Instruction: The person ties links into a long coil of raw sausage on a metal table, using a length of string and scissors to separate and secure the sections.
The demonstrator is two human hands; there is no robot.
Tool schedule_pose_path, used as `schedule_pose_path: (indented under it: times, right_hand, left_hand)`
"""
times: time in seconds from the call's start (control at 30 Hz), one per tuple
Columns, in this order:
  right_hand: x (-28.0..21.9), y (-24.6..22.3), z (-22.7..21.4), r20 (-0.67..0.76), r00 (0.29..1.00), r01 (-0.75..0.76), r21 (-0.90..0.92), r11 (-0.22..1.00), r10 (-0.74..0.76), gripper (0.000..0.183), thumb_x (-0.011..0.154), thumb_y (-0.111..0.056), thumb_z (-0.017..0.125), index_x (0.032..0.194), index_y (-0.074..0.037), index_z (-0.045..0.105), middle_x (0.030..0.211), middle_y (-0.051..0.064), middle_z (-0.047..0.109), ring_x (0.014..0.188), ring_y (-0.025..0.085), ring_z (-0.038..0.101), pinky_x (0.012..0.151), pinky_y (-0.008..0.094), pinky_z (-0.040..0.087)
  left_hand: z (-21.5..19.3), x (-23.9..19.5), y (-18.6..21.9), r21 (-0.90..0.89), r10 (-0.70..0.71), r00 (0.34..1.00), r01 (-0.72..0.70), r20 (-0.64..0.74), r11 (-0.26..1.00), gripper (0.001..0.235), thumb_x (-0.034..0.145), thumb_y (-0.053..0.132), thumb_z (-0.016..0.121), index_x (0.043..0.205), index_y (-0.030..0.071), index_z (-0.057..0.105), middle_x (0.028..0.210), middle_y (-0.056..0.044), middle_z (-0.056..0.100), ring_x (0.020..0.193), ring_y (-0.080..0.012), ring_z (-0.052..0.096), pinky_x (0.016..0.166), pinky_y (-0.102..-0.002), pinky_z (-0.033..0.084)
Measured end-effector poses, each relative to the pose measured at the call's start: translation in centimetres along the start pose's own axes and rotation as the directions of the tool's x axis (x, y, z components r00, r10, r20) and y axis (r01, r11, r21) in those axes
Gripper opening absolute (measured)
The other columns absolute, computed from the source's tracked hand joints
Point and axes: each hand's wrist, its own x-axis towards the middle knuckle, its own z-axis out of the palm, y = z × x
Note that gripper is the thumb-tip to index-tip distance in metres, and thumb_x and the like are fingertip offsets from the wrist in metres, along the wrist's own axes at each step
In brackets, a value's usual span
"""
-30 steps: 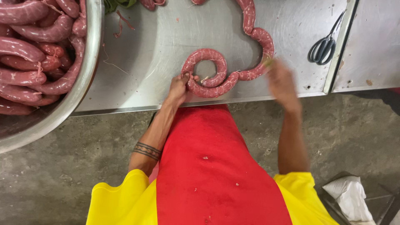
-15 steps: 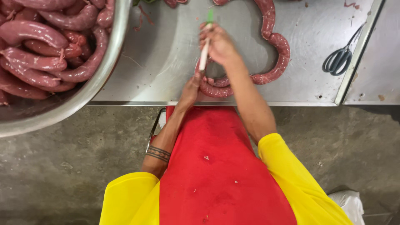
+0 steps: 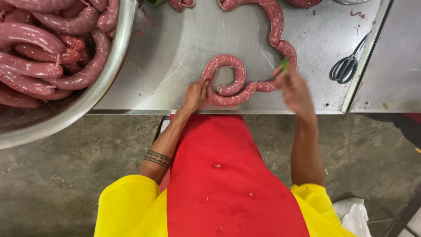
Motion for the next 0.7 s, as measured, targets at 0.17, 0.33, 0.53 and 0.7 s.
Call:
schedule_pose_path:
  times: [0.17, 0.33, 0.53, 0.7]
  right_hand:
    - [-0.8, 1.1, 12.3, 0.751, 0.649, -0.392, 0.192, 0.900, 0.123, 0.021, 0.108, -0.025, 0.050, 0.118, -0.009, 0.058, 0.089, 0.003, 0.055, 0.071, 0.014, 0.047, 0.057, 0.031, 0.038]
    - [11.1, 2.2, 20.4, 0.507, 0.861, -0.463, 0.816, 0.345, -0.044, 0.013, 0.104, -0.011, 0.057, 0.115, -0.005, 0.058, 0.094, 0.004, 0.060, 0.086, 0.018, 0.061, 0.081, 0.034, 0.055]
    - [19.7, 4.4, 16.6, 0.404, 0.913, -0.404, 0.876, 0.264, 0.056, 0.012, 0.102, -0.004, 0.056, 0.113, -0.005, 0.060, 0.091, 0.009, 0.059, 0.085, 0.023, 0.059, 0.085, 0.041, 0.056]
    - [18.9, 2.7, 10.0, 0.366, 0.931, -0.337, 0.857, 0.391, -0.001, 0.011, 0.109, -0.009, 0.055, 0.117, -0.004, 0.060, 0.100, 0.011, 0.063, 0.095, 0.025, 0.064, 0.096, 0.046, 0.059]
  left_hand:
    - [4.0, 0.6, -4.4, -0.521, -0.127, 0.992, 0.119, 0.021, 0.845, 0.037, 0.109, 0.032, 0.054, 0.100, -0.002, 0.067, 0.093, -0.016, 0.080, 0.082, -0.0267, 0.074, 0.079, -0.042, 0.057]
    - [4.2, 0.2, -5.9, -0.939, -0.305, 0.902, 0.339, 0.306, 0.059, 0.065, 0.119, 0.058, 0.040, 0.104, 0.004, 0.072, 0.074, -0.002, 0.069, 0.062, -0.0176, 0.065, 0.053, -0.038, 0.052]
    - [2.2, -0.5, -1.7, -0.850, -0.152, 0.963, 0.266, 0.221, 0.454, 0.054, 0.110, 0.048, 0.035, 0.109, 0.003, 0.064, 0.102, -0.007, 0.073, 0.099, -0.0158, 0.069, 0.097, -0.032, 0.055]
    - [1.9, -0.9, -1.7, -0.839, -0.045, 0.988, 0.147, 0.145, 0.524, 0.051, 0.115, 0.043, 0.041, 0.121, -0.001, 0.067, 0.108, -0.005, 0.070, 0.102, -0.0122, 0.062, 0.100, -0.032, 0.052]
